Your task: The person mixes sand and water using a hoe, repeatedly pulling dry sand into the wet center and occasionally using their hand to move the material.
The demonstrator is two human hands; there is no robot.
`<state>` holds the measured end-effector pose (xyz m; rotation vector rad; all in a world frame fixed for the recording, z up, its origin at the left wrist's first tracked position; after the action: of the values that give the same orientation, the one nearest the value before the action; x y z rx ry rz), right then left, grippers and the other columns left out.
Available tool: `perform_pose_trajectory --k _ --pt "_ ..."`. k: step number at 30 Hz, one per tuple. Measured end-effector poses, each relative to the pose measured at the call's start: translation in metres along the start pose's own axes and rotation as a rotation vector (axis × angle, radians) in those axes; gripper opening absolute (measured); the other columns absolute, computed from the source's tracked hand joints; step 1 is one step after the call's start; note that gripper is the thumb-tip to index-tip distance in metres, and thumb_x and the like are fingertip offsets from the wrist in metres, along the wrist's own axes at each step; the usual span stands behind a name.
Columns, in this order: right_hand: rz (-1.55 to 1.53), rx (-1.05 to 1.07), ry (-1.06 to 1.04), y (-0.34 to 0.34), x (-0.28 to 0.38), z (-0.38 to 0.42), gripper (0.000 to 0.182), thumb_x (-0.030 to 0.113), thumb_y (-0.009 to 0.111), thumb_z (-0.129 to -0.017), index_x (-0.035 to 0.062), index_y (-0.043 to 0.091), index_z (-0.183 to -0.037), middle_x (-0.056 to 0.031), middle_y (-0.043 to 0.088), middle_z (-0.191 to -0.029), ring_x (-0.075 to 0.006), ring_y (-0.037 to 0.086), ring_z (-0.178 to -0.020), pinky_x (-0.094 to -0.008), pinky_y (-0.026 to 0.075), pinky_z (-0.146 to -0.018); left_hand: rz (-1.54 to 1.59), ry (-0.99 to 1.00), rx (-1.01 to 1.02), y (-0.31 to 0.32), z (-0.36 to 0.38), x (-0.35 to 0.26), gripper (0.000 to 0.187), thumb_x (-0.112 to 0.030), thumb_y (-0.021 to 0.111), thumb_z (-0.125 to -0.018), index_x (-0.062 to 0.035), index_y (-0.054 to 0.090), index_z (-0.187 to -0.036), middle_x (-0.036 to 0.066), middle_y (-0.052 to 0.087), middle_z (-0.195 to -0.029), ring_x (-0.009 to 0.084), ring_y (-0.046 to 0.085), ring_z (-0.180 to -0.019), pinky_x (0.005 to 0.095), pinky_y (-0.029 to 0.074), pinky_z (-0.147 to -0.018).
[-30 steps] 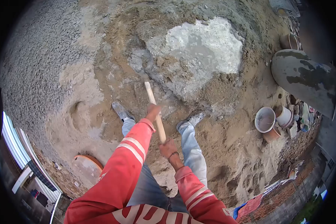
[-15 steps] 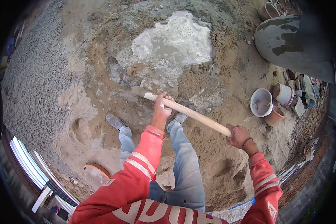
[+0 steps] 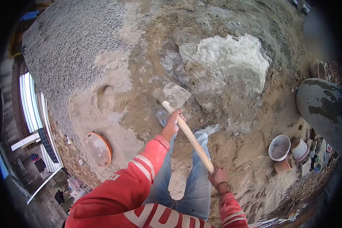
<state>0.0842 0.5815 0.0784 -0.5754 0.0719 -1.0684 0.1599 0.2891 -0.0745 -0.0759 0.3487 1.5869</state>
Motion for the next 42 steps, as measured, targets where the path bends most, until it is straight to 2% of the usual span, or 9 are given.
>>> perform_pose_trajectory --k 6,11,16,18,20,22,32,35,42 --pt "-0.343 -0.090 -0.114 0.011 0.243 -0.135 0.036 0.020 0.068 -0.074 0.0071 0.056 -0.107 -0.0214 0.066 -0.090 -0.0412 0.063 -0.086 -0.0495 0.050 -0.075 -0.315 0.450 -0.201 -0.018 -0.042 -0.214 0.013 -0.006 0.060 -0.084 -0.0006 0.050 -0.089 0.002 0.046 -0.062 0.0120 0.046 -0.048 0.0273 0.043 -0.042" --pt "-0.444 -0.200 -0.390 -0.010 0.356 -0.296 0.043 0.025 0.065 -0.077 0.0044 0.051 -0.112 -0.0238 0.064 -0.096 -0.0407 0.061 -0.093 -0.0482 0.049 -0.080 -0.822 0.706 -0.316 -0.022 -0.136 -0.288 0.018 -0.008 0.060 -0.084 0.0074 0.051 -0.083 0.009 0.054 -0.066 0.0168 0.053 -0.048 0.0320 0.046 -0.040" --pt "-0.458 -0.220 -0.227 0.020 0.321 -0.286 0.044 0.022 0.066 -0.076 0.0024 0.051 -0.112 -0.0256 0.062 -0.100 -0.0403 0.060 -0.096 -0.0473 0.049 -0.083 -1.163 0.547 -0.332 -0.014 -0.149 -0.235 0.030 -0.011 0.064 -0.077 0.0121 0.051 -0.093 0.018 0.060 -0.076 0.0226 0.061 -0.054 0.0357 0.050 -0.045" --pt "-0.468 -0.271 -0.171 0.030 0.300 -0.257 0.044 0.020 0.066 -0.075 0.0010 0.051 -0.112 -0.0260 0.062 -0.101 -0.0405 0.060 -0.097 -0.0468 0.049 -0.083 -1.245 0.562 -0.408 -0.023 -0.159 -0.196 0.072 -0.017 0.067 -0.073 0.0148 0.032 -0.126 0.029 0.061 -0.103 0.0355 0.067 -0.082 0.0412 0.054 -0.074" --pt "-0.446 -0.258 -0.108 0.032 0.275 -0.230 0.044 0.020 0.067 -0.075 0.0006 0.051 -0.112 -0.0256 0.061 -0.102 -0.0412 0.060 -0.097 -0.0467 0.049 -0.083 -1.197 0.317 -0.243 -0.004 -0.096 -0.163 0.072 -0.014 0.065 -0.073 0.0132 0.028 -0.128 0.031 0.057 -0.109 0.0377 0.062 -0.097 0.0417 0.050 -0.085" --pt "-0.341 -0.223 -0.042 0.046 0.243 -0.209 0.045 0.021 0.067 -0.075 0.0019 0.050 -0.112 -0.0245 0.062 -0.101 -0.0416 0.059 -0.097 -0.0472 0.048 -0.084 -1.130 0.558 -0.294 -0.031 -0.150 -0.109 0.047 -0.008 0.062 -0.074 0.0108 0.039 -0.110 0.028 0.059 -0.088 0.0325 0.066 -0.066 0.0402 0.054 -0.056" --pt "-0.069 -0.066 0.066 0.099 0.198 -0.113 0.053 0.027 0.065 -0.077 -0.0027 0.047 -0.117 -0.0251 0.059 -0.103 -0.0420 0.058 -0.097 -0.0479 0.046 -0.083 -0.941 0.161 -0.266 -0.082 -0.051 -0.023 0.030 -0.007 0.061 -0.074 0.0111 0.052 -0.095 0.021 0.061 -0.074 0.0282 0.064 -0.057 0.0391 0.052 -0.049" --pt "-0.138 0.015 0.163 0.094 0.208 -0.100 0.053 0.027 0.065 -0.076 -0.0036 0.049 -0.116 -0.0263 0.059 -0.105 -0.0415 0.059 -0.097 -0.0468 0.047 -0.084 -0.988 0.021 -0.057 -0.099 -0.074 0.005 0.020 -0.010 0.061 -0.076 0.0073 0.055 -0.085 0.016 0.059 -0.067 0.0244 0.061 -0.050 0.0374 0.050 -0.045" --pt "-0.177 0.004 0.151 0.051 0.161 -0.081 0.047 0.030 0.066 -0.073 -0.0050 0.057 -0.103 -0.0270 0.062 -0.090 -0.0426 0.061 -0.089 -0.0464 0.049 -0.078 -0.366 -0.268 0.208 -0.081 -0.051 0.075 0.011 -0.011 0.060 -0.083 -0.0018 0.055 -0.084 0.006 0.053 -0.062 0.0196 0.055 -0.052 0.0343 0.050 -0.050"
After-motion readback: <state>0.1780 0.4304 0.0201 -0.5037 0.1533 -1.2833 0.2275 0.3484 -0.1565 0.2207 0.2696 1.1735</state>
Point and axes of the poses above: each hand's wrist, its own z-axis away from the middle knuckle, its own y-axis out of the palm, x = y × z, the point moved 4 cm from there along -z, towards the middle knuckle
